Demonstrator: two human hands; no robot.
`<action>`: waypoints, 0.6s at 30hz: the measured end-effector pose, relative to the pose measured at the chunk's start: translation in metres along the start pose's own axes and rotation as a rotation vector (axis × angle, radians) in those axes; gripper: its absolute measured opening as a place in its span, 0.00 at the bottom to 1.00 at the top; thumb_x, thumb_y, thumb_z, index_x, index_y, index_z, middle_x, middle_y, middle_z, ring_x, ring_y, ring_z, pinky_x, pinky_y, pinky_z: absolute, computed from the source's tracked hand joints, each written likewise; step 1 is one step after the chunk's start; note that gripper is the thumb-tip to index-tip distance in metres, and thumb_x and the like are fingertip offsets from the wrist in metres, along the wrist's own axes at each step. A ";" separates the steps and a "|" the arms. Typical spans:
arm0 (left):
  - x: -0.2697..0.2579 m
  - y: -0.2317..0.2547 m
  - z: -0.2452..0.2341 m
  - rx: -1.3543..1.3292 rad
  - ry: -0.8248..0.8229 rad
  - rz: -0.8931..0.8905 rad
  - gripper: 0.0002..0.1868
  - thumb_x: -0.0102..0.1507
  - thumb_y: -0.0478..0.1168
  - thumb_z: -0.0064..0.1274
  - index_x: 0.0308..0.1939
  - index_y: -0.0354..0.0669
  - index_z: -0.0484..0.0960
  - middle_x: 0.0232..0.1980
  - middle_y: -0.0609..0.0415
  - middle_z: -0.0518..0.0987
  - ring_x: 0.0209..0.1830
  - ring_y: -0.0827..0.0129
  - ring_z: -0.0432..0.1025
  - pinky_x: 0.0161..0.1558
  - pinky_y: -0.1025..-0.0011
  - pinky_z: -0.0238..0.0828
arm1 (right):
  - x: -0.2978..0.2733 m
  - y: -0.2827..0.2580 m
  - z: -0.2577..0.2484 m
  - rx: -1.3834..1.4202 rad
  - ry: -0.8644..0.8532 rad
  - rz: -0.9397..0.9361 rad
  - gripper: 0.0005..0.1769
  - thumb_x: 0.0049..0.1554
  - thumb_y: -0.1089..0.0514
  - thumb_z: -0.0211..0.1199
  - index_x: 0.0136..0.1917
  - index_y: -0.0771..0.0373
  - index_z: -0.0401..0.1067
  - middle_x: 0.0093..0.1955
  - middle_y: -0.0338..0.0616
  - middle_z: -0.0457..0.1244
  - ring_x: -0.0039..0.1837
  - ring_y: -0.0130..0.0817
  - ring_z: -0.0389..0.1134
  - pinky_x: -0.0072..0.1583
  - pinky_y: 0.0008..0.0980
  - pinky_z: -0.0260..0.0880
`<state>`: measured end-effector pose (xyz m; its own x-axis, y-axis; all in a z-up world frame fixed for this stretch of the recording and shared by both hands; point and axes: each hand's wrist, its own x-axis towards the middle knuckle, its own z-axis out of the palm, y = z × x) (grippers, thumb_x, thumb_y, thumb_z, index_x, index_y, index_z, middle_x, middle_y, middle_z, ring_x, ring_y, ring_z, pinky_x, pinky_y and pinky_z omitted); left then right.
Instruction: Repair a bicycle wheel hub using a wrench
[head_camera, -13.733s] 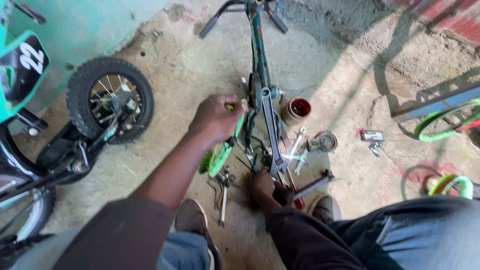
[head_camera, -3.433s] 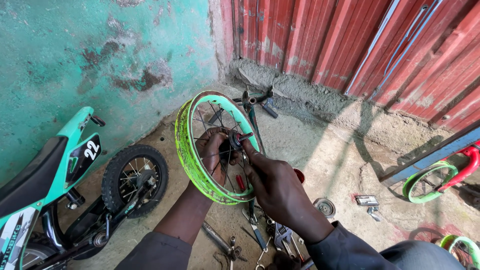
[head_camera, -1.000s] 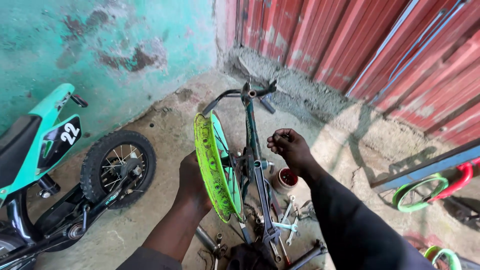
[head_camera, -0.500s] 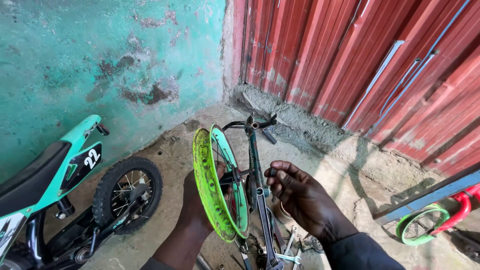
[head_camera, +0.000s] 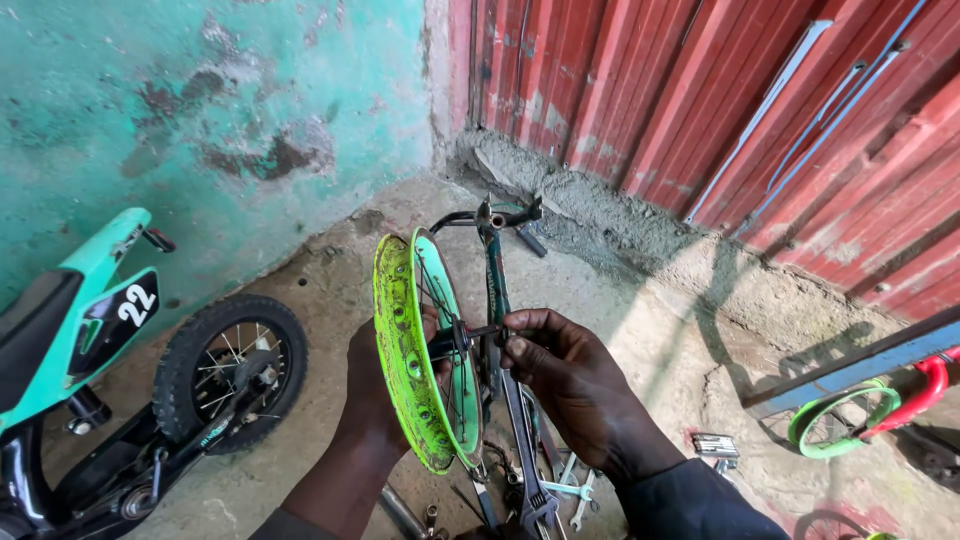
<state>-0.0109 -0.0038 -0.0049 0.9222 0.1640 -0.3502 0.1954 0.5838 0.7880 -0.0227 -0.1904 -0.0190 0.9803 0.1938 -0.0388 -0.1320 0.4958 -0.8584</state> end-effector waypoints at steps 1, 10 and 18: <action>0.003 -0.003 0.000 0.000 0.002 -0.007 0.02 0.59 0.34 0.52 0.35 0.42 0.78 0.30 0.54 0.74 0.25 0.66 0.67 0.27 0.66 0.67 | 0.002 0.002 -0.001 -0.001 0.006 0.005 0.14 0.55 0.66 0.67 0.56 0.68 0.73 0.42 0.46 0.68 0.44 0.32 0.67 0.50 0.26 0.65; 0.005 -0.014 0.004 0.046 -0.033 0.050 0.10 0.60 0.31 0.42 0.23 0.44 0.71 0.17 0.56 0.64 0.13 0.70 0.59 0.16 0.70 0.57 | -0.004 -0.005 -0.004 -0.151 0.108 0.050 0.12 0.56 0.60 0.68 0.54 0.59 0.73 0.39 0.39 0.65 0.35 0.23 0.60 0.31 0.21 0.49; 0.007 -0.013 0.000 0.245 -0.055 0.243 0.13 0.58 0.20 0.43 0.28 0.40 0.77 0.23 0.55 0.72 0.18 0.75 0.62 0.20 0.73 0.58 | -0.002 -0.008 -0.011 -0.442 0.052 -0.166 0.10 0.56 0.69 0.67 0.52 0.64 0.77 0.46 0.41 0.70 0.46 0.26 0.67 0.49 0.26 0.66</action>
<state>-0.0074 -0.0097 -0.0174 0.9670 0.2276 -0.1143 0.0357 0.3231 0.9457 -0.0218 -0.2036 -0.0178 0.9904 0.0943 0.1015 0.0913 0.1067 -0.9901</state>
